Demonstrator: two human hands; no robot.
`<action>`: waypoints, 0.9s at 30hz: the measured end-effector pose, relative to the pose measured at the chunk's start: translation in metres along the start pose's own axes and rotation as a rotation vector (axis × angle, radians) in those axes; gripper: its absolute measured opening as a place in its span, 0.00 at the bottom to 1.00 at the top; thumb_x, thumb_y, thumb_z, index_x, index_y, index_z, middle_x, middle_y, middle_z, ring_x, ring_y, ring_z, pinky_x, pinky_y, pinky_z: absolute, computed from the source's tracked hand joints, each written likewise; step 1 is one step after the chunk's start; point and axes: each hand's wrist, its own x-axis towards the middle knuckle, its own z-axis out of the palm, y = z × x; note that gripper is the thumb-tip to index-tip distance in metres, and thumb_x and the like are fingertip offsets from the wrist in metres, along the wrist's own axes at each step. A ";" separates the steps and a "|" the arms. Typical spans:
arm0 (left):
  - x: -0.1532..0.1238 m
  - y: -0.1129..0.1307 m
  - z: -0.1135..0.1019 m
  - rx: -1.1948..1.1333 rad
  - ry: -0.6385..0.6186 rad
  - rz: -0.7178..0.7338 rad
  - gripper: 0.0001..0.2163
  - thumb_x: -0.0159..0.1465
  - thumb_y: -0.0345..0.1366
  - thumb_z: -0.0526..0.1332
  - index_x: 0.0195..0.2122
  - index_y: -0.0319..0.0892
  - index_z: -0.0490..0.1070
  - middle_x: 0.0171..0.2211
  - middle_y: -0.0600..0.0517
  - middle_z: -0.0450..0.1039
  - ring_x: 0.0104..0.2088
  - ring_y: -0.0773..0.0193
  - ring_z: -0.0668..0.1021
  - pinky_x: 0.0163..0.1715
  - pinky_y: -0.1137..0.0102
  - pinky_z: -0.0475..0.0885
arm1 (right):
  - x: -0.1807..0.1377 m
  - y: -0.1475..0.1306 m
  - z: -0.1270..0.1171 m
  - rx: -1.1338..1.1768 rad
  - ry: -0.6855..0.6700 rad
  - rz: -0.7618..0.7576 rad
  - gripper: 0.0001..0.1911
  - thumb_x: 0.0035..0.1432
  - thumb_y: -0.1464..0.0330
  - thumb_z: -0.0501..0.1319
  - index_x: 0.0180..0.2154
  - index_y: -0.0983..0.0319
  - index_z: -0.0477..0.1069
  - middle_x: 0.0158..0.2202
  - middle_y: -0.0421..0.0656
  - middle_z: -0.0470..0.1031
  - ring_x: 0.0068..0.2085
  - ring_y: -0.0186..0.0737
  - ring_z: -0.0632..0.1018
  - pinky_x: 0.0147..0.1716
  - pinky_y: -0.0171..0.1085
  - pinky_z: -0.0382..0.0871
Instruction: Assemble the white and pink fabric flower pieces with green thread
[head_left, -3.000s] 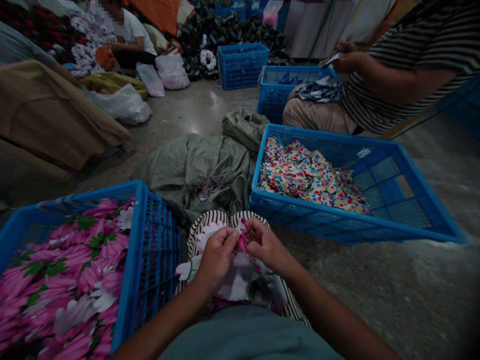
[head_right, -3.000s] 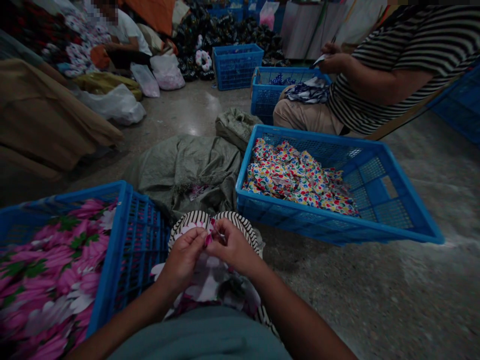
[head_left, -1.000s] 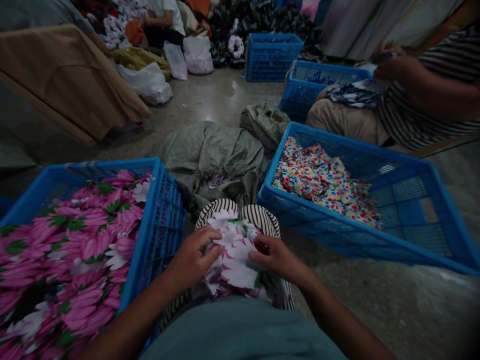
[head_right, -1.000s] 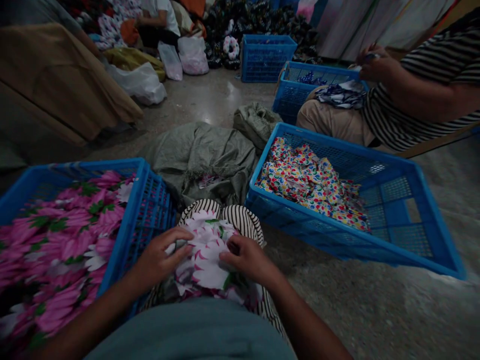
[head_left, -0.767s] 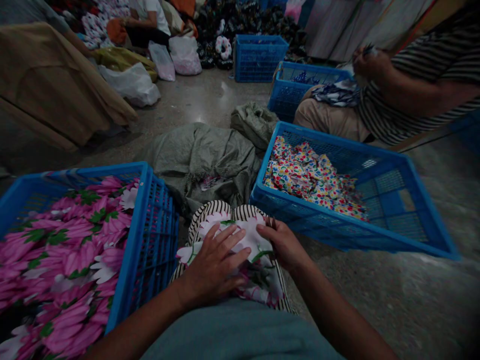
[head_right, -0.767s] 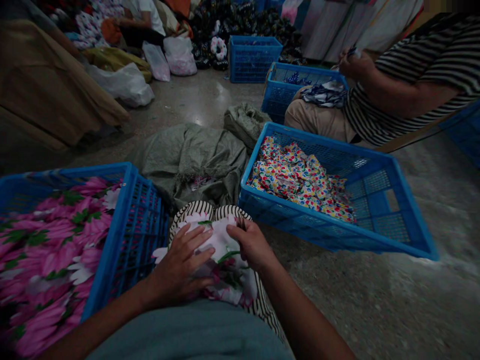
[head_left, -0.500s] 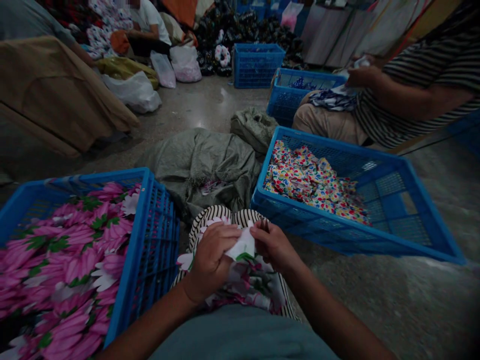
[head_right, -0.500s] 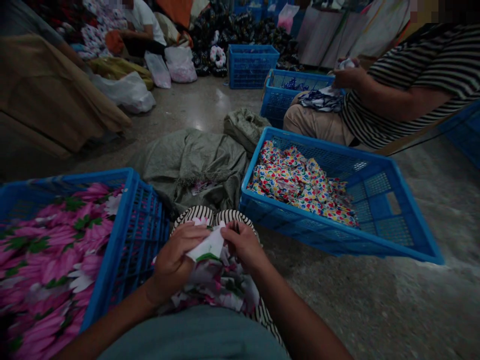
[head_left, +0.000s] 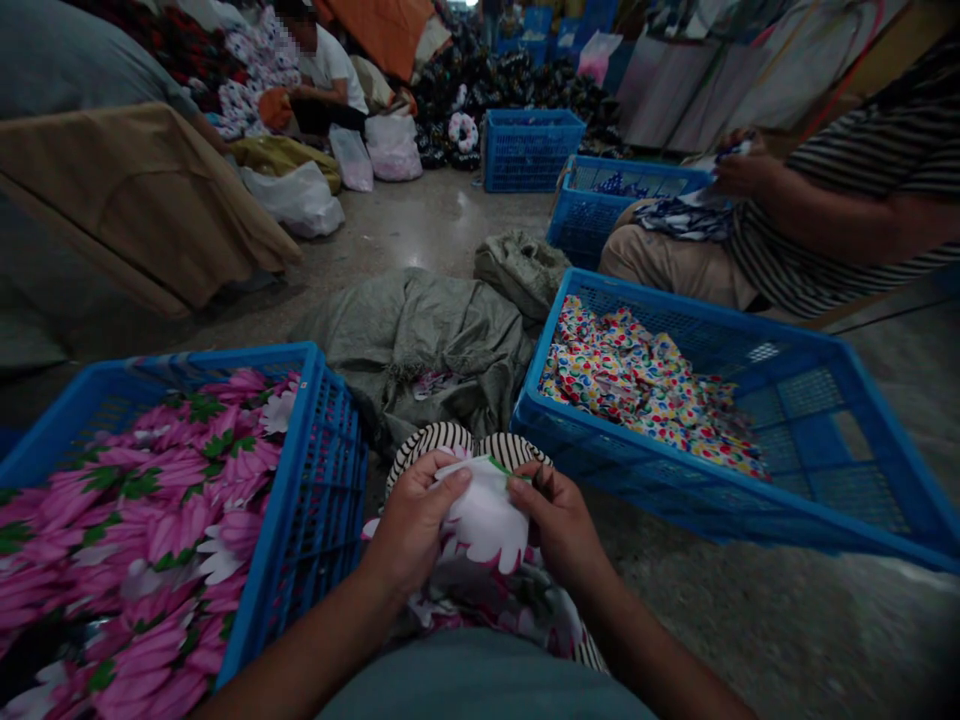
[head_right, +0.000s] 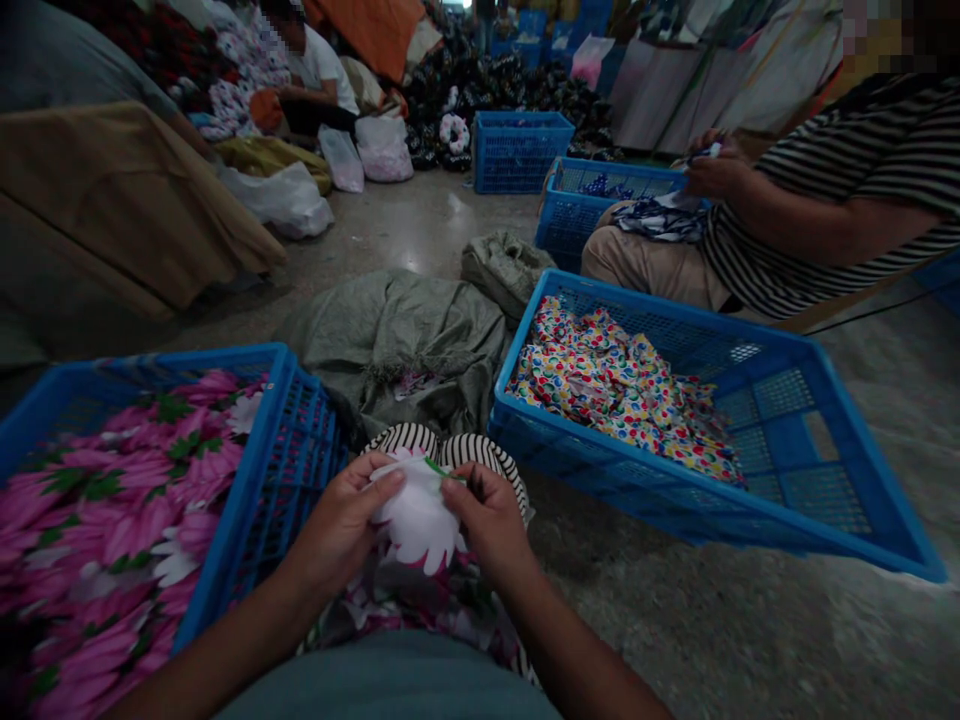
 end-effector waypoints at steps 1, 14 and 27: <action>-0.001 -0.001 0.002 -0.068 0.030 0.002 0.10 0.50 0.35 0.66 0.29 0.40 0.65 0.23 0.56 0.71 0.21 0.71 0.71 0.22 0.76 0.65 | -0.001 0.005 0.002 0.051 0.017 0.030 0.15 0.42 0.60 0.66 0.24 0.62 0.65 0.16 0.33 0.61 0.17 0.28 0.60 0.16 0.28 0.53; -0.004 -0.003 0.005 0.062 0.120 0.178 0.06 0.58 0.38 0.59 0.31 0.44 0.63 0.19 0.60 0.65 0.18 0.72 0.67 0.21 0.77 0.63 | -0.012 0.005 -0.005 -0.395 -0.182 -0.288 0.13 0.55 0.58 0.54 0.29 0.62 0.67 0.21 0.37 0.61 0.23 0.33 0.61 0.22 0.32 0.54; -0.007 -0.003 0.003 0.509 0.173 0.473 0.03 0.60 0.35 0.56 0.32 0.42 0.66 0.29 0.55 0.68 0.33 0.66 0.72 0.35 0.72 0.67 | -0.007 0.004 0.006 -0.358 -0.326 -0.240 0.15 0.59 0.57 0.51 0.32 0.61 0.67 0.22 0.36 0.58 0.21 0.31 0.56 0.19 0.30 0.50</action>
